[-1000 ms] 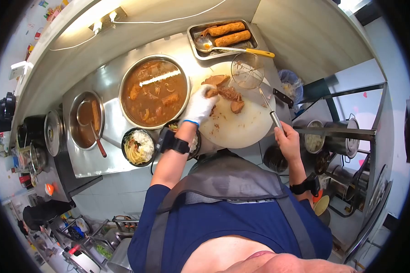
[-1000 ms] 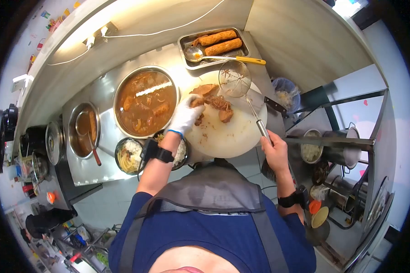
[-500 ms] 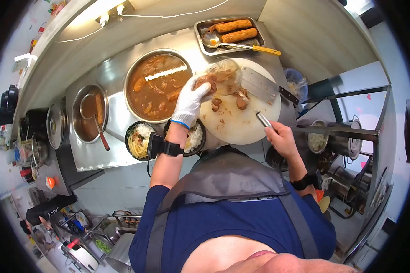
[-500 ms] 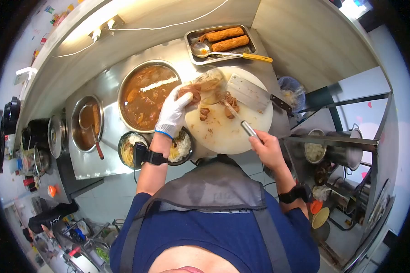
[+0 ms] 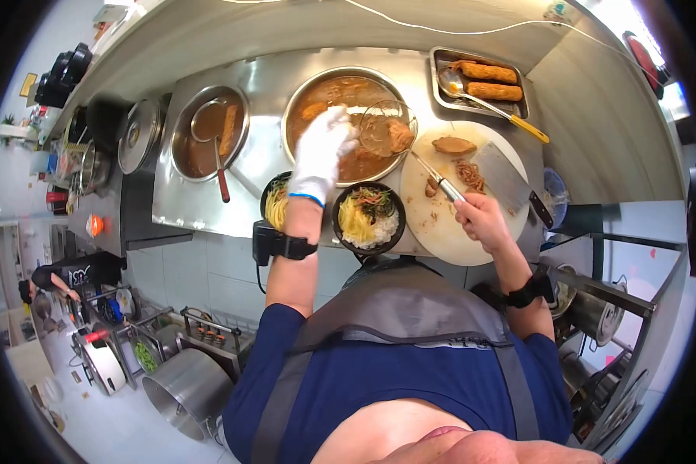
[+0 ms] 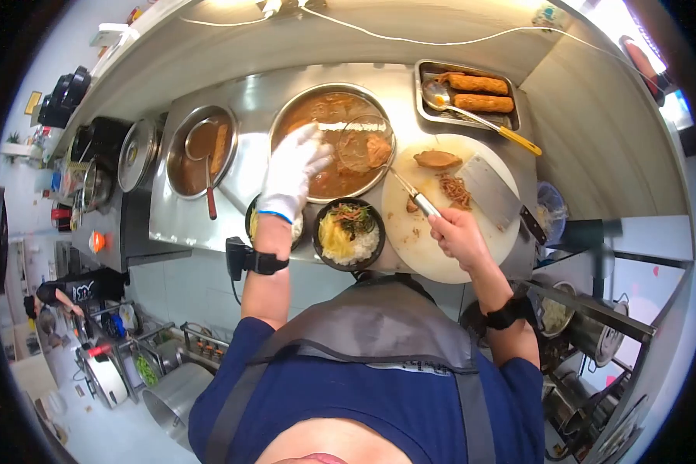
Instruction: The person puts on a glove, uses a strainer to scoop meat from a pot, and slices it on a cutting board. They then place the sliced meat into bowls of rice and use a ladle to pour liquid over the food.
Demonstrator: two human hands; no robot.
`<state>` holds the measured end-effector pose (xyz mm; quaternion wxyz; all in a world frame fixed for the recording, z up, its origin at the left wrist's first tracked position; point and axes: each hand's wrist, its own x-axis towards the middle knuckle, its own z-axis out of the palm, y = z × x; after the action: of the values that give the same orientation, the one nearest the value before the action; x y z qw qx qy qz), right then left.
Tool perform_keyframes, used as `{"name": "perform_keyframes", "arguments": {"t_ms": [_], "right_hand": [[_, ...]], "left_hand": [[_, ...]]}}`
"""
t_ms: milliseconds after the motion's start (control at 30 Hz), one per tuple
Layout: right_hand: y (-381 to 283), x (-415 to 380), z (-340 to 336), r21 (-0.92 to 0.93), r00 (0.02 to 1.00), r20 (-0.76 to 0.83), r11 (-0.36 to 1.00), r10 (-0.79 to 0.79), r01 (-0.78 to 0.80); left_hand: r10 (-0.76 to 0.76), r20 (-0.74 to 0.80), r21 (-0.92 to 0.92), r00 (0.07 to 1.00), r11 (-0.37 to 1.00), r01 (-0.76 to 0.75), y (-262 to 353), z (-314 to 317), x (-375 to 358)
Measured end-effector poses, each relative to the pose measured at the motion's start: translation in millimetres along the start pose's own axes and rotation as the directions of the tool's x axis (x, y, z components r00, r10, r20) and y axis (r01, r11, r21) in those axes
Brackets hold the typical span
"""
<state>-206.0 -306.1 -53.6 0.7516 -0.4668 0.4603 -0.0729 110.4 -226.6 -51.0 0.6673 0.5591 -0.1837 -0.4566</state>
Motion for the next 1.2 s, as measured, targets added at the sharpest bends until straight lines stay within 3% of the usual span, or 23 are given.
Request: {"name": "perform_keyframes", "arguments": {"t_ms": [100, 133, 200, 267, 367, 400, 467, 600, 700, 733, 800, 867, 933, 967, 1000, 1067, 1133, 1200], "right_hand": [[-1, 34, 6, -0.514, 0.961, -0.108, 0.842, -0.253, 0.164], [-3, 43, 9, -0.516, 0.963, -0.103, 0.841, -0.251, 0.164], [-8, 57, 20, -0.729, 0.911, -0.125, 0.659, -0.394, 0.186], [-14, 65, 30, -0.757, 0.913, -0.115, 0.629, -0.392, 0.175], [-12, 80, 39, -0.978, 0.877, 0.015, 0.176, -0.48, 0.113], [-9, 81, 44, -0.978, 0.878, 0.023, 0.17, -0.479, 0.118], [-1, 85, 52, -0.996, 0.774, 0.088, -0.029, -0.627, 0.09], [3, 88, 69, -0.991, 0.741, 0.126, -0.053, -0.659, 0.122], [-4, 89, 88, -0.932, 0.738, 0.21, 0.096, -0.642, 0.349], [-3, 95, 91, -0.932, 0.737, 0.211, 0.095, -0.642, 0.35], [-2, 102, 100, -0.872, 0.852, 0.215, 0.298, -0.478, 0.387], [5, 111, 106, -0.845, 0.859, 0.178, 0.372, -0.48, 0.384], [12, 129, 108, -0.673, 0.969, 0.155, 0.698, -0.192, 0.246], [11, 132, 110, -0.5, 0.995, 0.095, 0.866, 0.022, 0.028], [11, 131, 109, -0.5, 0.995, 0.099, 0.865, 0.022, 0.031], [7, 124, 102, -0.132, 0.976, 0.122, 0.977, 0.181, -0.165], [5, 115, 99, -0.085, 0.973, 0.136, 0.981, 0.184, -0.173], [-5, 98, 97, -0.114, 0.986, 0.112, 0.987, 0.123, -0.11]], "left_hand": [[0.034, -0.074, -0.116, 0.997, 0.992, -0.042, 35, -27, -14], [0.033, -0.08, -0.118, 0.996, 0.992, -0.043, 37, -37, -16], [0.049, -0.118, -0.287, 0.992, 0.954, -0.082, 42, -57, -20], [0.06, -0.152, -0.369, 0.987, 0.923, -0.113, 43, -69, -23], [0.021, -0.1, -0.393, 0.995, 0.918, -0.059, 39, -83, -24], [0.023, -0.107, -0.395, 0.994, 0.916, -0.064, 36, -88, -23], [0.029, -0.078, -0.413, 0.997, 0.909, -0.059, 35, -93, -22], [0.023, -0.078, -0.434, 0.997, 0.899, -0.055, 33, -100, -22], [0.03, -0.09, -0.427, 0.996, 0.902, -0.066, 35, -105, -22], [0.031, -0.091, -0.427, 0.995, 0.902, -0.067, 34, -108, -22], [0.115, -0.01, -0.438, 0.993, 0.893, -0.108, 30, -117, -23], [0.111, -0.039, -0.454, 0.993, 0.883, -0.116, 42, -111, -31], [0.106, -0.068, -0.468, 0.992, 0.874, -0.126, 46, -110, -34], [0.097, -0.099, -0.453, 0.99, 0.882, -0.131, 46, -113, -33], [0.088, -0.131, -0.436, 0.988, 0.889, -0.137, 46, -116, -32], [0.114, -0.134, -0.399, 0.985, 0.903, -0.158, 43, -122, -30], [0.138, -0.129, -0.363, 0.982, 0.915, -0.177, 44, -121, -29], [0.101, -0.24, -0.215, 0.965, 0.964, -0.155, 47, -109, -27]]}}
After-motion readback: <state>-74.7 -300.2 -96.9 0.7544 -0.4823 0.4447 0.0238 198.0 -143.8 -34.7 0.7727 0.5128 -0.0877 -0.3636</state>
